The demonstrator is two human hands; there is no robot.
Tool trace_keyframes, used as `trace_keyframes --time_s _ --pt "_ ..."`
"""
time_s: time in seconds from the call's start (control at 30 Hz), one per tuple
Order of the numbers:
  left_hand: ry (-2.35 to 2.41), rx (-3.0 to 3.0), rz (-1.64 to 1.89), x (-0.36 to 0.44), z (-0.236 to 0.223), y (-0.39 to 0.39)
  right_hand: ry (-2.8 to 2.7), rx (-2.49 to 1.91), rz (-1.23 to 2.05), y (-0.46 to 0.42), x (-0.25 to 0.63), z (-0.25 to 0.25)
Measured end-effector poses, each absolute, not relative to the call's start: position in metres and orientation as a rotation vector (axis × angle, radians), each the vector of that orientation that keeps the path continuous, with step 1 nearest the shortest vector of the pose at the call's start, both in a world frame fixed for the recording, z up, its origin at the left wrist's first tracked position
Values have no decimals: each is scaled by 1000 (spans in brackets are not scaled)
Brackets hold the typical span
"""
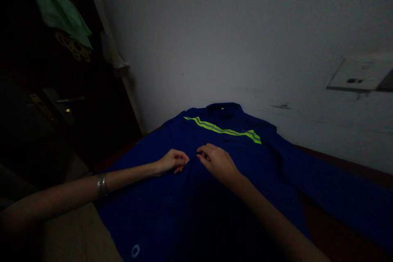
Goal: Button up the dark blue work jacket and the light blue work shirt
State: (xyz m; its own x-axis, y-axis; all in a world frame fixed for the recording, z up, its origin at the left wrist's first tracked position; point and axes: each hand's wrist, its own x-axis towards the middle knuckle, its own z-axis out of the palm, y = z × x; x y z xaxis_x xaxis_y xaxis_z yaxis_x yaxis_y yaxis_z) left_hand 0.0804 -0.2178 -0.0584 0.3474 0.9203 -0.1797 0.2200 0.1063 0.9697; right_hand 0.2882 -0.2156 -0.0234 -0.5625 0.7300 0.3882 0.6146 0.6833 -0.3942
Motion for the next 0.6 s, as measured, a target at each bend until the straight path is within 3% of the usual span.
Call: trace_keyframes --time_s 0.2,0.6 --pt "1094 1503 696 78 -60 -214 -2557 -727 -171 -211 275 -19" --pt "1186 1773 660 80 -52 -218 -2643 -733 -149 -204 276 -28"
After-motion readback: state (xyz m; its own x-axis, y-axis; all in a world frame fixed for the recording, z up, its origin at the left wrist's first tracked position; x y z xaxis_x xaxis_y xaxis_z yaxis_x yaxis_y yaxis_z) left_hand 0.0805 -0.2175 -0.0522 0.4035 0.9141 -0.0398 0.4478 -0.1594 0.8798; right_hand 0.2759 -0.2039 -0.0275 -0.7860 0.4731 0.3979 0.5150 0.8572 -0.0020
